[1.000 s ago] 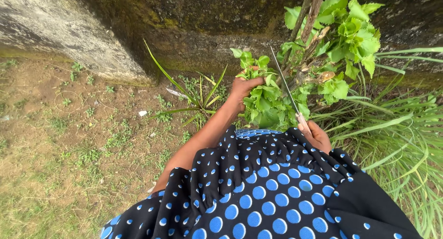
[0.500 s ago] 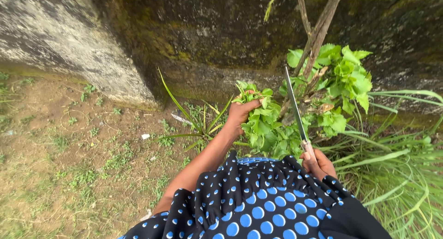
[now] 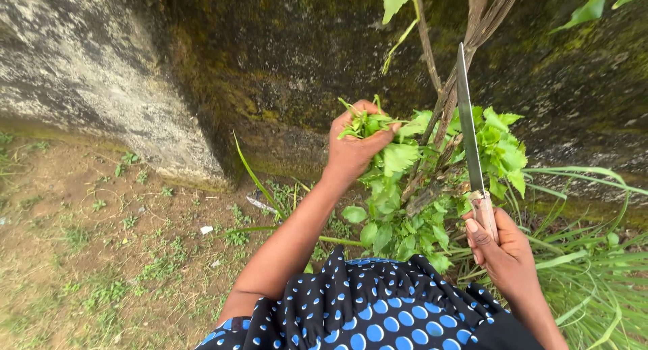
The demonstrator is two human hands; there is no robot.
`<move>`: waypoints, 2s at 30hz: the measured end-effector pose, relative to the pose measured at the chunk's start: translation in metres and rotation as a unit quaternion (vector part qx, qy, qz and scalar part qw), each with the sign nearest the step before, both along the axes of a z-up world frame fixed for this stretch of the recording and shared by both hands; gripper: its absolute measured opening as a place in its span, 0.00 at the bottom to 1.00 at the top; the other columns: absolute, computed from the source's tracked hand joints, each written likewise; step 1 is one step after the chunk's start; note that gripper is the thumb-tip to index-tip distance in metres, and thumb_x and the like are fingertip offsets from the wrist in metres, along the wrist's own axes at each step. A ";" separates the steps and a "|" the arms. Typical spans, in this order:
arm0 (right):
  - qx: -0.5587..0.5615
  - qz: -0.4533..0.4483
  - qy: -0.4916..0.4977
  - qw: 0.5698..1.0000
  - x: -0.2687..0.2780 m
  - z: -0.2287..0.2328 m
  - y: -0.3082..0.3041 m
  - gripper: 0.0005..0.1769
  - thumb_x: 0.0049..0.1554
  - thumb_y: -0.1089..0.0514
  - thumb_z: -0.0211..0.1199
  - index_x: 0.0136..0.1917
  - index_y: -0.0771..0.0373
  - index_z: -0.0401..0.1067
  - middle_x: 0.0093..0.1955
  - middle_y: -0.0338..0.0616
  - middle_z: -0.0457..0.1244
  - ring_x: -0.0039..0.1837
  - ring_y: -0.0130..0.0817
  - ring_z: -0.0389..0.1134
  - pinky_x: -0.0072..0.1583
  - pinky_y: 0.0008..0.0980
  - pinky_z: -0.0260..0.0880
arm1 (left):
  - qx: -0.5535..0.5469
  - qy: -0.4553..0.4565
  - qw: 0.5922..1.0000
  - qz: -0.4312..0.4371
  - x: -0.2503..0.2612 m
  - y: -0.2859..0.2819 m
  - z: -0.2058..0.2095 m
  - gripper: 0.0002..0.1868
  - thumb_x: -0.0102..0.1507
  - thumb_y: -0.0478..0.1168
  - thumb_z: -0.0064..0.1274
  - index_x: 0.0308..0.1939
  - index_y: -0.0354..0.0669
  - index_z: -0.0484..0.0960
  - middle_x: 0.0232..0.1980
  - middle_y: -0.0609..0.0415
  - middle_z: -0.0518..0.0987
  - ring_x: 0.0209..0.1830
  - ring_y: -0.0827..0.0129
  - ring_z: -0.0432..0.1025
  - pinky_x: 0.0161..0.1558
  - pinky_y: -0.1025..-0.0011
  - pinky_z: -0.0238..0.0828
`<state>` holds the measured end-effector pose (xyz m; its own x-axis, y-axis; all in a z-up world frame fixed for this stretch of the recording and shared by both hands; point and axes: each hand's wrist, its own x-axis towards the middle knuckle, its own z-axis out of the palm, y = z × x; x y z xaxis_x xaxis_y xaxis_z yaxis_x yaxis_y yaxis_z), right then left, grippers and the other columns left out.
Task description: Harvesting or picking green leaves from bushes using a knife and hands in a garden.
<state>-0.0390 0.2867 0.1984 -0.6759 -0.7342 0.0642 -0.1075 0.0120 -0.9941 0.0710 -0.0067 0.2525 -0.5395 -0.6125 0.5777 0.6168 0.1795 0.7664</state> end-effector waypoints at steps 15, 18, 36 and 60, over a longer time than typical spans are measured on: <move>-0.112 -0.009 -0.019 0.994 -0.032 0.019 0.030 0.13 0.66 0.56 0.52 0.59 0.66 0.69 0.36 0.39 0.58 0.32 0.23 0.56 0.33 0.23 0.54 | -0.051 0.036 0.997 -0.034 -0.047 0.058 0.048 0.10 0.63 0.30 0.62 0.48 0.39 0.81 0.43 0.61 0.82 0.43 0.82 0.75 0.48 0.80 0.75; -0.111 -0.018 -0.022 0.993 -0.041 0.018 0.039 0.14 0.67 0.55 0.52 0.60 0.66 0.69 0.36 0.39 0.58 0.32 0.23 0.56 0.33 0.23 0.54 | -0.083 -0.005 0.996 -0.039 -0.052 0.073 0.070 0.14 0.66 0.31 0.63 0.56 0.39 0.85 0.43 0.59 0.83 0.43 0.81 0.74 0.47 0.79 0.72; -0.138 0.000 -0.031 0.990 -0.101 0.008 0.080 0.14 0.67 0.56 0.54 0.60 0.67 0.69 0.38 0.41 0.58 0.34 0.24 0.55 0.35 0.23 0.54 | 0.104 0.069 0.968 -0.216 -0.205 0.052 0.126 0.45 0.53 0.42 0.74 0.69 0.35 0.68 0.46 0.40 0.85 0.39 0.61 0.83 0.40 0.61 0.85; 0.001 -0.084 0.490 0.868 -0.169 0.079 -0.010 0.17 0.73 0.47 0.60 0.53 0.65 0.70 0.34 0.41 0.61 0.38 0.29 0.62 0.42 0.33 0.63 | 0.014 -0.053 0.998 -0.031 -0.145 0.038 0.112 0.14 0.60 0.41 0.66 0.43 0.35 0.85 0.32 0.55 0.82 0.26 0.75 0.73 0.29 0.73 0.71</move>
